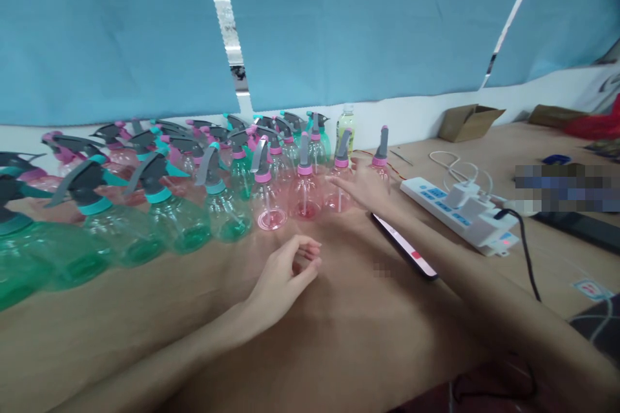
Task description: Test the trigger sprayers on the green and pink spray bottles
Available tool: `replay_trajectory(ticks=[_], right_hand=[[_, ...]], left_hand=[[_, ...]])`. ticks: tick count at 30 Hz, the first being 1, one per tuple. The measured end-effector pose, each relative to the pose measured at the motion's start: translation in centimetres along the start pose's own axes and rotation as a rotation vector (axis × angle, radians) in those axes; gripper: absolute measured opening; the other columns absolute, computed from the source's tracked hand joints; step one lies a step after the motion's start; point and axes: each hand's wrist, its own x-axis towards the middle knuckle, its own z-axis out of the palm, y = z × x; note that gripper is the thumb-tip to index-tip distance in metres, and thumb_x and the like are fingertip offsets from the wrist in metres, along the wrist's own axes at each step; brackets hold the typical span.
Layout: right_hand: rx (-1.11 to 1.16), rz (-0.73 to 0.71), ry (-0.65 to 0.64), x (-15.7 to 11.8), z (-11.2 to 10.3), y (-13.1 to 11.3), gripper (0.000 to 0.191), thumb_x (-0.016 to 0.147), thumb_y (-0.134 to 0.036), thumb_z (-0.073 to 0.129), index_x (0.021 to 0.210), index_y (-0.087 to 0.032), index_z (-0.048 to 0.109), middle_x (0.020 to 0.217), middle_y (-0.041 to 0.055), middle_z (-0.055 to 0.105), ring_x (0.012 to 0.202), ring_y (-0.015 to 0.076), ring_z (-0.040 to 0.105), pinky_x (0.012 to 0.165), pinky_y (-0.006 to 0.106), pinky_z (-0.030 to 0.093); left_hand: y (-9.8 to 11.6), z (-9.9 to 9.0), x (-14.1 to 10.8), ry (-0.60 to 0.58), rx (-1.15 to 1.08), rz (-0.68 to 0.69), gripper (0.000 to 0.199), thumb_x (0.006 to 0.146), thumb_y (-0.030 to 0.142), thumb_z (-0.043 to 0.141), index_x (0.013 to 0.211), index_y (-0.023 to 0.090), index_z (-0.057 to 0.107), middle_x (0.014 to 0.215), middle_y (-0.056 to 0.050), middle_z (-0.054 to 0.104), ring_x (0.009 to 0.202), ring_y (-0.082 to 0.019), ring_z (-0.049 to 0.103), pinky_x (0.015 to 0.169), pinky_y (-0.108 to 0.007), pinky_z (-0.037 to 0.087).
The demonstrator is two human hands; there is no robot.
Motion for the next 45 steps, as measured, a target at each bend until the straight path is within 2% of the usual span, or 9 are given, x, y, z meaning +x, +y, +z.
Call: replay_trajectory(ticks=[8, 16, 22, 26, 32, 35, 39, 41, 45], right_hand=[[-0.042, -0.003, -0.121, 0.5, -0.4, 0.2, 0.051, 0.076, -0.053, 0.056, 0.106, -0.012, 0.055, 0.093, 0.0163, 0.068, 0.087, 0.0339, 0.064, 0.066, 0.037, 0.044], [0.021, -0.155, -0.181, -3.8, -2.8, 0.1, 0.052, 0.078, -0.057, 0.055, 0.107, -0.014, 0.051, 0.095, 0.014, 0.067, 0.084, 0.0304, 0.063, 0.065, 0.035, 0.044], [0.196, -0.273, -0.24, -8.4, -3.6, -3.1, 0.045, 0.08, -0.052, 0.056, 0.107, -0.017, 0.051, 0.101, 0.012, 0.065, 0.09, 0.0276, 0.063, 0.07, 0.035, 0.045], [0.242, -0.333, -0.306, -10.6, -3.3, -6.1, 0.043, 0.08, -0.05, 0.057, 0.11, -0.02, 0.05, 0.101, 0.0093, 0.065, 0.089, 0.0265, 0.063, 0.07, 0.036, 0.046], [0.226, -0.433, -0.374, -12.1, -2.2, -9.9, 0.055, 0.074, -0.061, 0.057, 0.107, -0.018, 0.051, 0.103, 0.0097, 0.064, 0.084, 0.0267, 0.063, 0.062, 0.037, 0.048], [0.258, -0.541, -0.423, -12.4, -2.3, -10.2, 0.057, 0.078, -0.06, 0.054, 0.118, -0.02, 0.048, 0.113, 0.0093, 0.062, 0.094, 0.0257, 0.062, 0.072, 0.037, 0.05], [0.105, -0.492, -0.255, -12.5, -2.9, -5.6, 0.056, 0.085, -0.057, 0.049, 0.128, -0.022, 0.043, 0.125, 0.0108, 0.057, 0.116, 0.028, 0.051, 0.095, 0.044, 0.041], [-0.089, -0.338, -0.055, -12.6, -3.2, -1.1, 0.064, 0.082, -0.062, 0.047, 0.127, -0.017, 0.044, 0.123, 0.018, 0.056, 0.115, 0.0352, 0.051, 0.094, 0.051, 0.039], [-0.369, 0.016, 0.052, -13.9, -4.0, 8.3, 0.091, 0.073, -0.074, 0.044, 0.137, -0.01, 0.034, 0.122, 0.0326, 0.053, 0.112, 0.0453, 0.051, 0.084, 0.053, 0.041]], left_hand=[[0.4, 0.1, -0.6, -0.018, -0.062, 0.007, 0.011, 0.088, 0.026, 0.049, 0.097, 0.021, 0.053, 0.09, -0.002, 0.061, 0.082, -0.016, 0.059, 0.073, -0.032, 0.05], [0.0, -0.4, 0.3, 0.09, -0.184, 0.011, 0.014, 0.087, 0.031, 0.052, 0.096, 0.02, 0.056, 0.096, -0.003, 0.062, 0.089, -0.017, 0.06, 0.081, -0.036, 0.05], [1.5, -1.8, 1.5, 0.246, -0.142, 0.111, 0.051, 0.08, 0.038, 0.063, 0.124, 0.022, 0.044, 0.133, -0.009, 0.048, 0.12, -0.024, 0.049, 0.1, -0.044, 0.043], [2.5, -3.1, 1.6, 0.266, -0.113, 0.182, 0.068, 0.076, 0.036, 0.067, 0.134, 0.022, 0.034, 0.141, -0.012, 0.04, 0.124, -0.026, 0.046, 0.102, -0.046, 0.04], [2.7, -5.1, -0.1, 0.365, -0.063, 0.175, 0.047, 0.079, 0.032, 0.063, 0.121, 0.019, 0.046, 0.12, -0.009, 0.057, 0.105, -0.022, 0.057, 0.092, -0.039, 0.047], [2.1, -6.0, -1.3, 0.41, -0.075, 0.142, 0.043, 0.079, 0.03, 0.061, 0.118, 0.019, 0.046, 0.115, -0.007, 0.058, 0.099, -0.021, 0.059, 0.086, -0.037, 0.048], [1.3, -6.8, -2.5, 0.445, -0.031, 0.135, 0.043, 0.08, 0.029, 0.06, 0.119, 0.021, 0.045, 0.108, -0.004, 0.06, 0.093, -0.019, 0.059, 0.085, -0.035, 0.047], [1.0, -6.9, -2.8, 0.44, -0.022, 0.141, 0.043, 0.08, 0.03, 0.06, 0.119, 0.023, 0.045, 0.108, -0.003, 0.059, 0.092, -0.018, 0.059, 0.083, -0.033, 0.048], [0.8, -6.8, -2.9, 0.415, -0.035, 0.138, 0.044, 0.081, 0.031, 0.059, 0.122, 0.024, 0.044, 0.108, -0.003, 0.059, 0.089, -0.018, 0.06, 0.078, -0.032, 0.049]])
